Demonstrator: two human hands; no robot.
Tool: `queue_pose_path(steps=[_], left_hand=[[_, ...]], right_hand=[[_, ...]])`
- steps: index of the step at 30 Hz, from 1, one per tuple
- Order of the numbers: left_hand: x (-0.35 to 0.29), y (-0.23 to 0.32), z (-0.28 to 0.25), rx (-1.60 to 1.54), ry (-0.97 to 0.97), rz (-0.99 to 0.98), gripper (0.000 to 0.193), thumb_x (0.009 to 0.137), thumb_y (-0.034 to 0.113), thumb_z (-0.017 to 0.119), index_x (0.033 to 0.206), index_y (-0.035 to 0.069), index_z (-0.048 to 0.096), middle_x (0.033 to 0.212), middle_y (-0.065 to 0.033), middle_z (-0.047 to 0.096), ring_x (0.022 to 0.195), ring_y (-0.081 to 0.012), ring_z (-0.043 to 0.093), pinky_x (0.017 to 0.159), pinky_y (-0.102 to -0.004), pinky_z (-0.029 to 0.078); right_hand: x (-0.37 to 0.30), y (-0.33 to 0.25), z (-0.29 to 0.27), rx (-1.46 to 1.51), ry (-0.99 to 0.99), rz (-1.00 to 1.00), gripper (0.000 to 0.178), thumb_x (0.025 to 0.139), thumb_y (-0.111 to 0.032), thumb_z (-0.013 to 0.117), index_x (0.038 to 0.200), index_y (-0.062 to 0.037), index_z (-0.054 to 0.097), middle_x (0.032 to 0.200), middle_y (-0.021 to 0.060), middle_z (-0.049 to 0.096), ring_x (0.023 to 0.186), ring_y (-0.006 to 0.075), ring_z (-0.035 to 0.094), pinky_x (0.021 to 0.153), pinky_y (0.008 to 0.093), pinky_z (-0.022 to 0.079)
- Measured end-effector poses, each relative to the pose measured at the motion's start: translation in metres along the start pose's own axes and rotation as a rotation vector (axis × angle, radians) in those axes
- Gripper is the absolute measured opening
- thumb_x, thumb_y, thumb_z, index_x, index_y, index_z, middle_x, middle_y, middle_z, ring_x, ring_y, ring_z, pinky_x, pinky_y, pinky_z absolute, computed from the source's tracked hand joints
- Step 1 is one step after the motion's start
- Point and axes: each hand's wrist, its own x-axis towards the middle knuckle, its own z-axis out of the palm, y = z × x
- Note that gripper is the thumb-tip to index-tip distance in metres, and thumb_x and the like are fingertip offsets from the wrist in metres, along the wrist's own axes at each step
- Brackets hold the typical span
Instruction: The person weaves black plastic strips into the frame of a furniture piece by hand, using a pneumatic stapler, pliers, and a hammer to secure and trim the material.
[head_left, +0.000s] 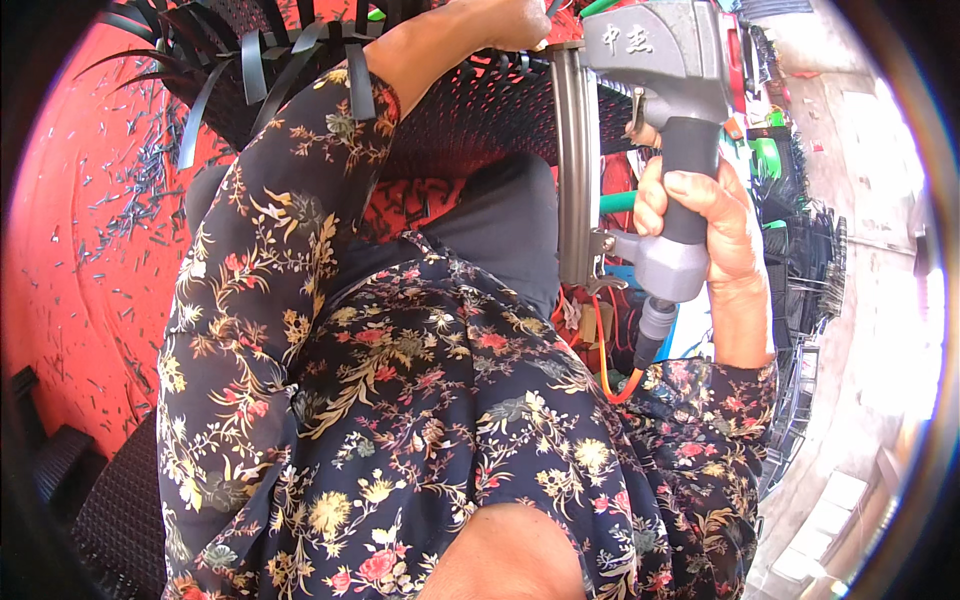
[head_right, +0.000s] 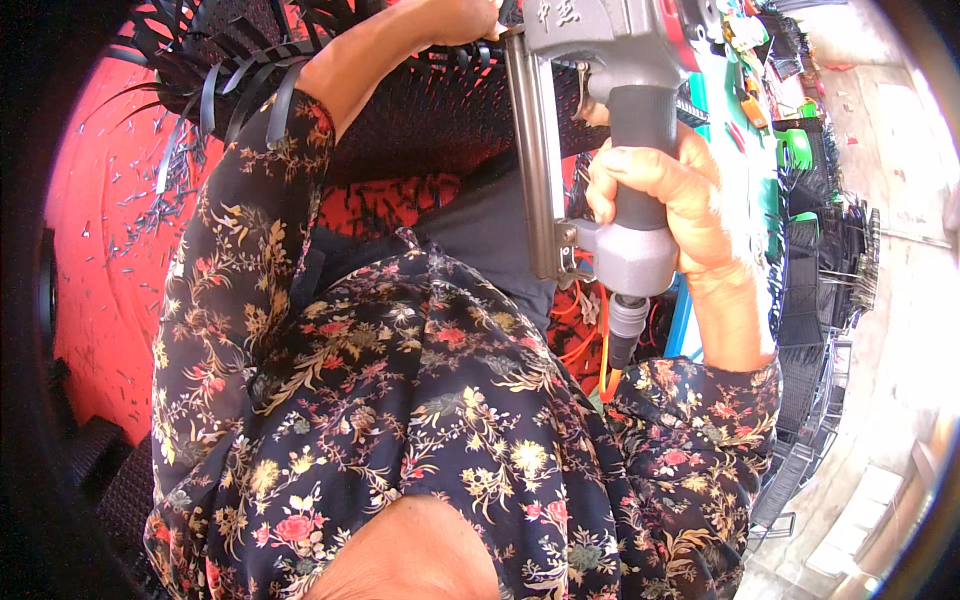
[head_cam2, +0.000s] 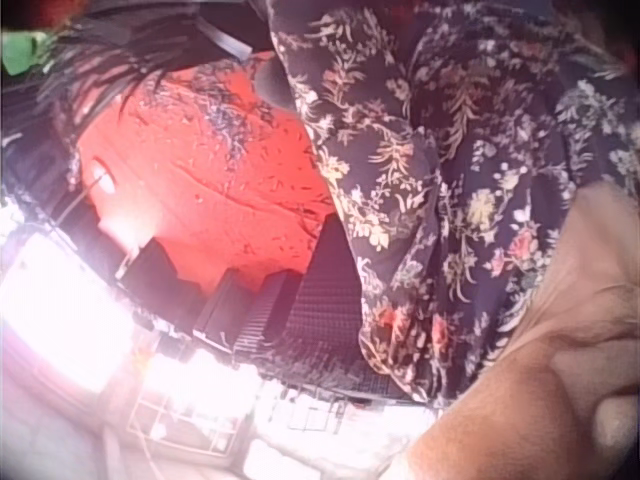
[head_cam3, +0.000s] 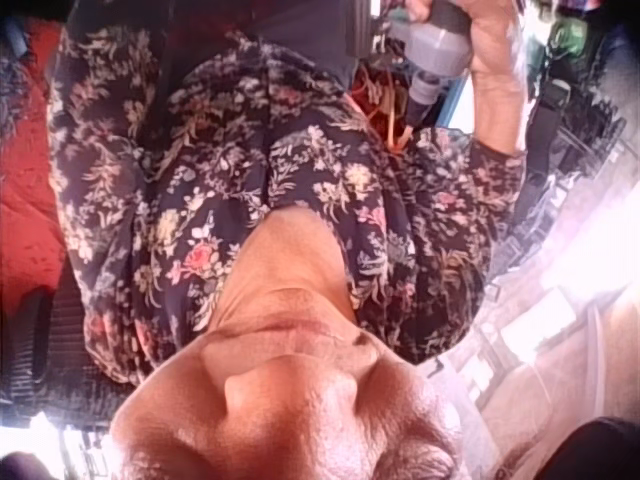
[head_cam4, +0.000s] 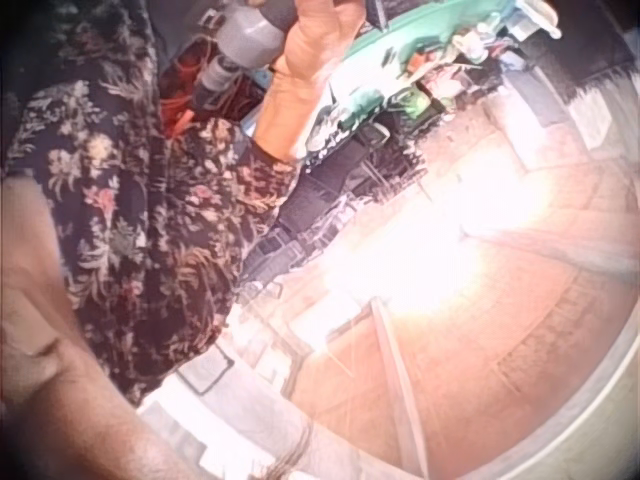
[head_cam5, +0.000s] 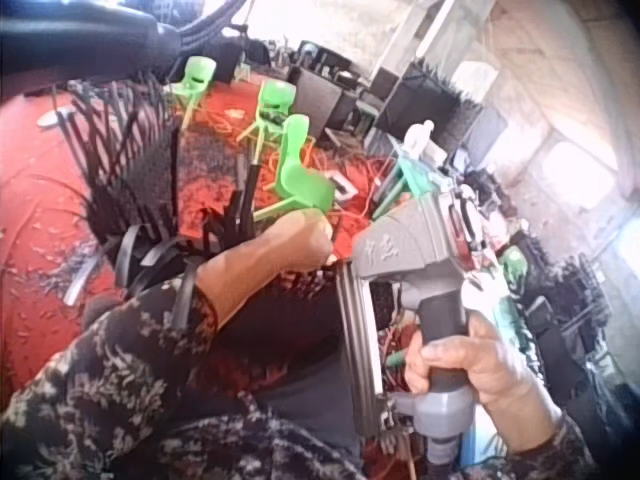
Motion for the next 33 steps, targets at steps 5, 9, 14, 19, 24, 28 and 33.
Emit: queue_pose_path(steps=[5, 9, 14, 19, 24, 28, 33], left_hand=[[0.003, 0.007, 0.007, 0.228, 0.123, 0.077, 0.013, 0.066, 0.022, 0.060, 0.060, 0.014, 0.069, 0.060, -0.0031, 0.064, 0.054, -0.0205, 0.062, 0.048, -0.0372, 0.045], [0.001, 0.015, 0.011, 0.229, 0.188, 0.047, 0.014, 0.066, 0.022, 0.060, 0.059, 0.012, 0.068, 0.058, -0.0046, 0.062, 0.052, -0.0217, 0.061, 0.045, -0.0386, 0.044], [0.000, 0.013, 0.007, 0.111, 0.259, -0.093, 0.014, 0.065, 0.021, 0.059, 0.058, 0.011, 0.066, 0.054, -0.0065, 0.058, 0.049, -0.0220, 0.057, 0.042, -0.0385, 0.041], [0.005, 0.017, 0.005, 0.158, 0.281, -0.085, 0.014, 0.065, 0.021, 0.059, 0.059, 0.011, 0.066, 0.053, -0.0054, 0.058, 0.049, -0.0204, 0.057, 0.042, -0.0369, 0.041], [0.004, 0.012, 0.007, 0.211, 0.267, -0.069, 0.014, 0.064, 0.022, 0.059, 0.058, 0.012, 0.066, 0.053, -0.0048, 0.058, 0.049, -0.0199, 0.057, 0.042, -0.0366, 0.041], [0.009, 0.010, 0.015, 0.224, 0.255, 0.019, 0.015, 0.064, 0.023, 0.059, 0.057, 0.012, 0.065, 0.054, -0.0052, 0.058, 0.049, -0.0205, 0.057, 0.043, -0.0377, 0.041], [0.000, 0.002, 0.024, 0.043, 0.190, -0.021, 0.029, 0.079, 0.026, 0.056, 0.056, 0.009, 0.062, 0.055, -0.0075, 0.057, 0.050, -0.0235, 0.057, 0.050, -0.0396, 0.044]], right_hand=[[0.000, -0.001, -0.003, -0.046, 0.019, 0.031, 0.042, 0.085, -0.014, 0.058, 0.122, 0.0029, 0.046, 0.073, 0.0082, 0.052, 0.061, 0.0165, 0.053, 0.059, 0.0304, 0.046], [0.000, 0.005, -0.009, -0.043, -0.001, 0.048, 0.035, 0.089, -0.014, 0.055, 0.119, 0.0007, 0.048, 0.074, 0.0077, 0.052, 0.061, 0.0164, 0.053, 0.059, 0.0301, 0.046], [0.001, -0.005, -0.009, -0.068, -0.015, 0.090, 0.020, 0.091, -0.015, 0.054, 0.104, -0.0016, 0.048, 0.073, 0.0073, 0.053, 0.061, 0.0156, 0.054, 0.058, 0.0300, 0.047], [-0.001, -0.013, -0.007, -0.087, 0.006, 0.117, 0.031, 0.087, -0.017, 0.060, 0.112, 0.0006, 0.055, 0.070, 0.0050, 0.058, 0.060, 0.0147, 0.058, 0.057, 0.0278, 0.049], [0.001, -0.010, -0.005, -0.150, -0.023, 0.096, 0.017, 0.090, -0.017, 0.056, 0.096, -0.0022, 0.049, 0.073, 0.0065, 0.053, 0.061, 0.0151, 0.055, 0.059, 0.0298, 0.048], [-0.004, 0.005, -0.013, 0.008, 0.005, -0.011, 0.018, 0.088, -0.016, 0.060, 0.096, -0.0005, 0.055, 0.072, 0.0073, 0.058, 0.061, 0.0165, 0.059, 0.057, 0.0294, 0.049], [-0.033, 0.023, -0.035, 0.136, 0.139, -0.139, 0.015, 0.091, -0.013, 0.055, 0.093, 0.0015, 0.054, 0.073, 0.0110, 0.057, 0.064, 0.0192, 0.058, 0.059, 0.0306, 0.050]])
